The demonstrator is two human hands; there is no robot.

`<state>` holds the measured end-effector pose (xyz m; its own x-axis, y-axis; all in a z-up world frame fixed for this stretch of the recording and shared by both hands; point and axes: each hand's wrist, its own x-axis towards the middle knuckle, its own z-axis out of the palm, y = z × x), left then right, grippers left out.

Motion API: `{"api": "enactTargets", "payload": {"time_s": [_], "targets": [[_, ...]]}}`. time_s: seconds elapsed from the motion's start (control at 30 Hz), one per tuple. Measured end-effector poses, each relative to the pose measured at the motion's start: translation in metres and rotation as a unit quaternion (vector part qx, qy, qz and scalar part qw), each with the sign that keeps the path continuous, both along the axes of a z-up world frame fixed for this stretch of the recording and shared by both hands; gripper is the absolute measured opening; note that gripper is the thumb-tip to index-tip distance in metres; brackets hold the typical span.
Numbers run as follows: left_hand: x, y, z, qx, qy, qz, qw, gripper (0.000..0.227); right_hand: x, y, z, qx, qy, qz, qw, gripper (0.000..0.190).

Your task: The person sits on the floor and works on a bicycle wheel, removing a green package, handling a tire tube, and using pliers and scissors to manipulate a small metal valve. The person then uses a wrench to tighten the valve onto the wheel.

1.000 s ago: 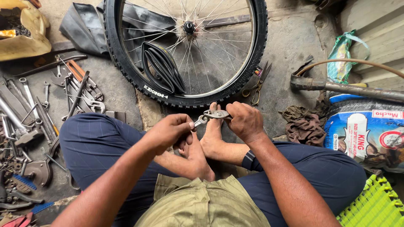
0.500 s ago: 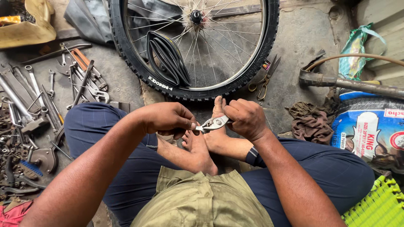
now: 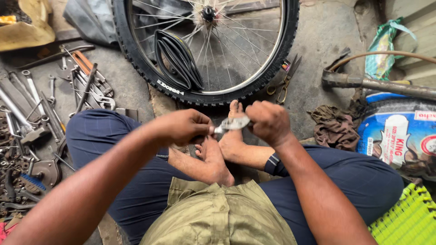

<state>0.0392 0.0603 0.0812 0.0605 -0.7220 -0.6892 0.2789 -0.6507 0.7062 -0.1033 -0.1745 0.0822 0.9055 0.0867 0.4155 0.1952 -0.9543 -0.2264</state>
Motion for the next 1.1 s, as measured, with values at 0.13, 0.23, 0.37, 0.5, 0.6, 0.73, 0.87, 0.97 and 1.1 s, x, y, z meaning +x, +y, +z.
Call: {"api": "enactTargets", "payload": {"time_s": [0.13,0.23,0.37,0.5,0.6,0.73,0.87,0.97,1.1], "targets": [[-0.086,-0.017,-0.046,-0.011,-0.055,0.305,0.951,0.022,0.008,0.011,-0.017,-0.024,0.030,-0.067,0.997,0.029],[-0.126,-0.036,-0.081,-0.011,0.026,0.385,0.922,0.022,0.008,0.027,-0.027,-0.025,0.052,-0.060,0.997,0.008],[-0.124,-0.049,-0.086,-0.015,-0.128,0.331,0.935,0.030,0.003,0.012,-0.027,-0.006,0.119,-0.172,0.978,0.022],[-0.076,-0.029,-0.055,-0.101,-0.016,0.433,0.895,0.029,-0.002,-0.004,-0.021,0.044,0.126,-0.174,0.976,0.026],[-0.045,-0.026,-0.036,-0.132,0.036,0.389,0.911,0.026,0.002,0.006,-0.021,0.052,0.133,-0.146,0.979,0.026],[-0.026,-0.026,-0.032,-0.116,0.034,0.322,0.939,0.016,0.008,0.017,-0.019,0.071,0.140,-0.115,0.981,0.024],[-0.030,-0.024,-0.043,-0.118,0.053,0.313,0.941,0.016,0.002,0.021,-0.021,0.094,0.102,-0.102,0.985,0.022],[-0.031,-0.024,-0.048,-0.039,0.004,0.328,0.944,0.031,0.005,0.019,-0.023,0.065,0.087,-0.087,0.990,0.015],[-0.036,-0.020,-0.049,-0.108,0.043,0.304,0.946,0.034,0.006,0.016,-0.025,0.069,0.099,-0.094,0.988,0.016]]}}
